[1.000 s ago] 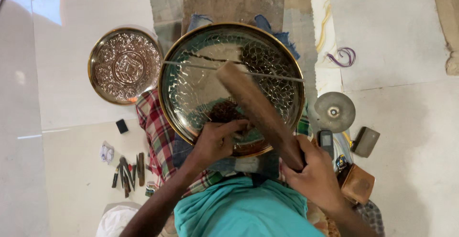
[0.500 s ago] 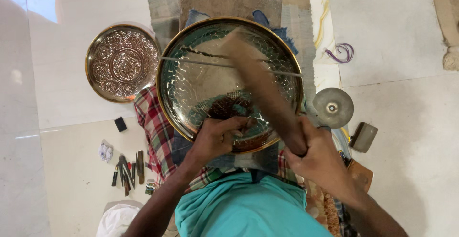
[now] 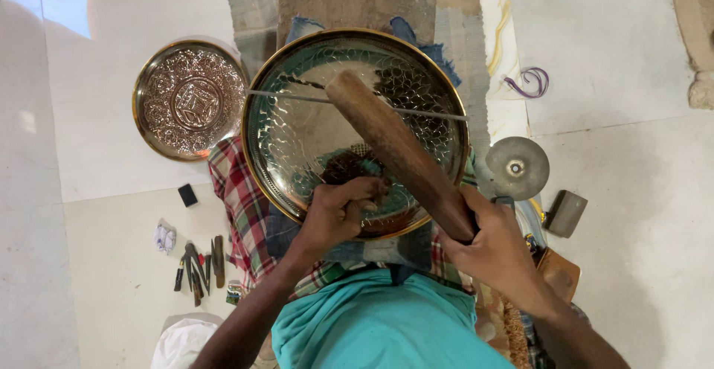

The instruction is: The person hammers a metal tray using a wooden mallet and a metal rod. The person holds the rod against the tray and repeatedly strikes it with the mallet to create a textured pattern.

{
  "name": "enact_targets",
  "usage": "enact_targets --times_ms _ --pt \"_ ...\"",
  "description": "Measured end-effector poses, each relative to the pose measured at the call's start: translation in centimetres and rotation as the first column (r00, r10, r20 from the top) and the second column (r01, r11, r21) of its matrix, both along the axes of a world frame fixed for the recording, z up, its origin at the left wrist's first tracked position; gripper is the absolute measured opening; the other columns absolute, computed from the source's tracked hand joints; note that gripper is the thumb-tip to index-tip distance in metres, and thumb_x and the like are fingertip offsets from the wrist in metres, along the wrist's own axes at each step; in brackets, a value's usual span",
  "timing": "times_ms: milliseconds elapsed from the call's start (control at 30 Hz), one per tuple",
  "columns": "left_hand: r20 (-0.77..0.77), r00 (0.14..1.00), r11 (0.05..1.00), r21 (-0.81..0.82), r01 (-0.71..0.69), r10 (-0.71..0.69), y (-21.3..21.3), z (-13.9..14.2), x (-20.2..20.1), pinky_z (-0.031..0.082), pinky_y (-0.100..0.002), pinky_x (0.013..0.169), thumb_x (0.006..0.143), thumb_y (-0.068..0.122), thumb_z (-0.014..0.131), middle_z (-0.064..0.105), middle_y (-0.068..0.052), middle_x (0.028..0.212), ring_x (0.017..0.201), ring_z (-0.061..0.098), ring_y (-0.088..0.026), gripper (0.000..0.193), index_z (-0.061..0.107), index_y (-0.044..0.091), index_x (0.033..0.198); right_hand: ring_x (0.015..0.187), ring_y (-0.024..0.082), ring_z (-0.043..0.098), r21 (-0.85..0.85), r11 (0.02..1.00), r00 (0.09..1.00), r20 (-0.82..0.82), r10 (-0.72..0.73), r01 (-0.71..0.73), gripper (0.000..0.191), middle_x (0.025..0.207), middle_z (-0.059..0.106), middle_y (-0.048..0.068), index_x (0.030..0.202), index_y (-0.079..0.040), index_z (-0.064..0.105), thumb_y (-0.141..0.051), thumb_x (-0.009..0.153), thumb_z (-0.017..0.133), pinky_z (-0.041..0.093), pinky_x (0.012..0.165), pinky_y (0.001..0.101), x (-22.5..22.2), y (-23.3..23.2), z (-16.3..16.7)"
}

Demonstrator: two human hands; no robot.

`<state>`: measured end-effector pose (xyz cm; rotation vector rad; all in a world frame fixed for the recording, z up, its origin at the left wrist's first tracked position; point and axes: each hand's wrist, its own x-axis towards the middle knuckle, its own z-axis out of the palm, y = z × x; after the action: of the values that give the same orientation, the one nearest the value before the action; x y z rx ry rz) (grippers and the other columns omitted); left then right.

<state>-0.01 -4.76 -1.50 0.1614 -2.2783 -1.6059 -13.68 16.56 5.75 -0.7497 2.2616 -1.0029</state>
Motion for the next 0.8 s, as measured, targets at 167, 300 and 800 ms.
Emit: enact_targets --times_ms 167,300,800 --pt "0.057 0.998 0.999 0.035 -0.017 0.015 0.2 0.4 -0.2 0.065 -0.027 0.081 0.081 -0.021 0.048 0.076 -0.013 0.095 0.088 0.079 -0.019 0.043 0.069 -0.003 0.115 0.055 0.022 0.071 0.037 0.999 1.000 -0.014 0.014 -0.014 0.040 0.068 0.071 0.018 0.105 0.001 0.068 -0.011 0.068 0.079 0.051 0.052 0.0347 -0.9 -0.1 1.1" --pt "0.069 0.997 0.997 0.070 -0.027 0.022 0.4 0.8 0.0 0.064 -0.027 0.079 0.082 -0.021 0.050 0.075 -0.012 0.094 0.086 0.078 -0.018 0.039 0.069 -0.003 0.111 0.059 0.025 0.065 -0.084 0.996 0.997 -0.073 -0.032 0.026 0.040 0.069 0.068 0.017 0.104 0.003 0.066 -0.014 0.072 0.083 0.050 0.052 0.0336 -1.9 -0.8 1.8" --pt "0.052 0.997 0.998 -0.006 -0.063 0.063 0.5 -0.2 0.2 0.062 -0.027 0.078 0.081 -0.020 0.052 0.077 -0.013 0.094 0.087 0.078 -0.017 0.040 0.070 -0.003 0.113 0.061 0.042 0.066 0.258 0.909 0.905 -0.190 0.381 -0.328 0.064 0.067 0.067 0.022 0.120 -0.001 0.057 -0.017 0.061 0.077 0.045 0.054 0.0520 -2.6 -1.7 2.4"
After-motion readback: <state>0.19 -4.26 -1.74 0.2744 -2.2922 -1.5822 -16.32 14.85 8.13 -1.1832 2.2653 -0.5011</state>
